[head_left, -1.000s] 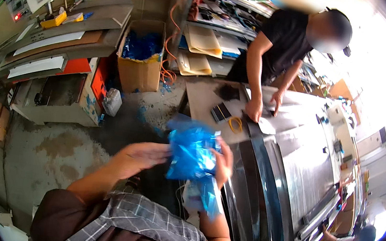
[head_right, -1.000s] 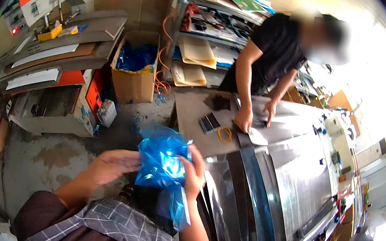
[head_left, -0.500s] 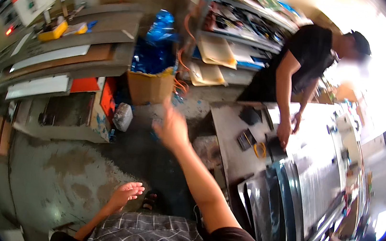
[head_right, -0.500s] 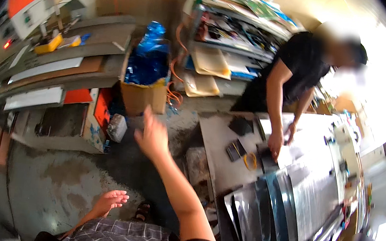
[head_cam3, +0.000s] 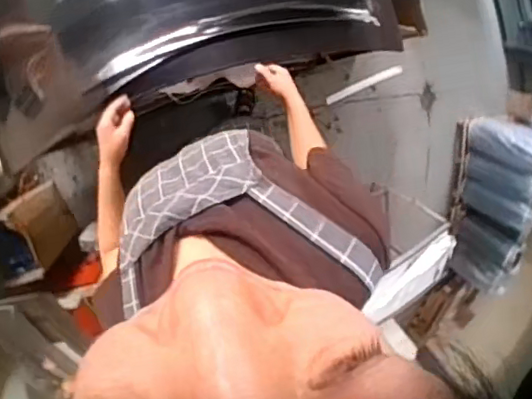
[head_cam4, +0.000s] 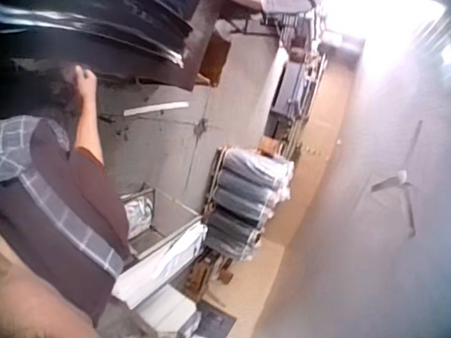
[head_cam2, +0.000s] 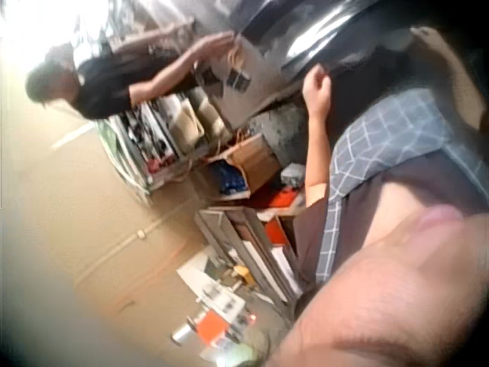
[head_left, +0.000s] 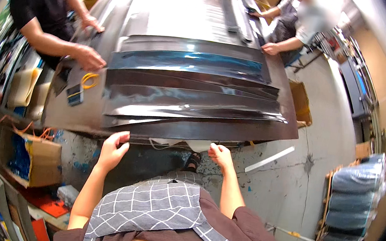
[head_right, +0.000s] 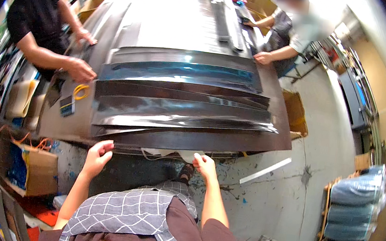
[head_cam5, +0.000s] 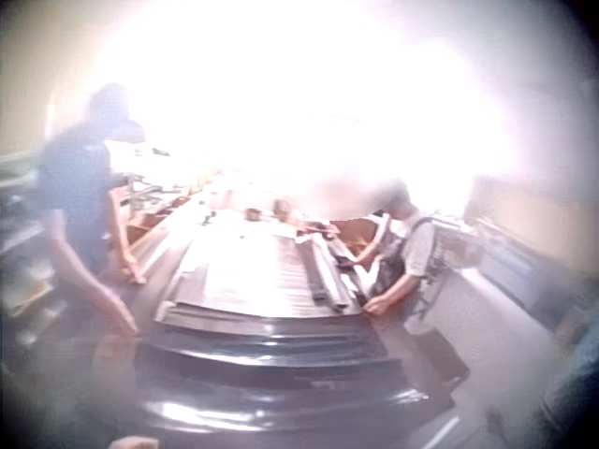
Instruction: The person peels blue protective film from dark rectangular sheets on a workbench. They handle the sheets and film by hand, removing the film and discarding it while other workers are visible in the background.
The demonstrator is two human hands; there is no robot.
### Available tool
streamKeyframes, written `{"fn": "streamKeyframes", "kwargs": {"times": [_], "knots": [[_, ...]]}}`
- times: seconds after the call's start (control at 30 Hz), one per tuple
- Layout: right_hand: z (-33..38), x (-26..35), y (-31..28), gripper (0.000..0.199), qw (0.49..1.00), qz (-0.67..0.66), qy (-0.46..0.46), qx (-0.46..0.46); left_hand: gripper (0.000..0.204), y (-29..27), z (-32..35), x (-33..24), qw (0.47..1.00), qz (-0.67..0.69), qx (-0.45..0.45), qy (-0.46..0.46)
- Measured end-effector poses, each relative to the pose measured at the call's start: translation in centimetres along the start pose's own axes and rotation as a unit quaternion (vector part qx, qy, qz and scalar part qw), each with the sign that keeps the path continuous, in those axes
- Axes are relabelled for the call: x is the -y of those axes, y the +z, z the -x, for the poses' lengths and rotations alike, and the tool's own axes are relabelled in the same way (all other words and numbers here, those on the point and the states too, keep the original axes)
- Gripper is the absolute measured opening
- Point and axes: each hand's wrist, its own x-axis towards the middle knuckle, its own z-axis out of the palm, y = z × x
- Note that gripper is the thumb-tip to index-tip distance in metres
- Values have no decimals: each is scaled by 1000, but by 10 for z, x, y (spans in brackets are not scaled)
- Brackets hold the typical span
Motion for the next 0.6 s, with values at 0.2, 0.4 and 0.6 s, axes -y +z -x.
{"fn": "streamKeyframes", "kwargs": {"times": [0.2,0.4,0.6], "knots": [[-20,12,-89,66,962,-267,22,-45,35,181,-185,-107,938,-196,32,284],[-79,56,-152,79,954,-294,62,0,46,319,-300,-121,866,-347,32,358],[-99,52,-149,42,914,-394,87,29,20,343,-289,-137,881,-339,96,315]]}}
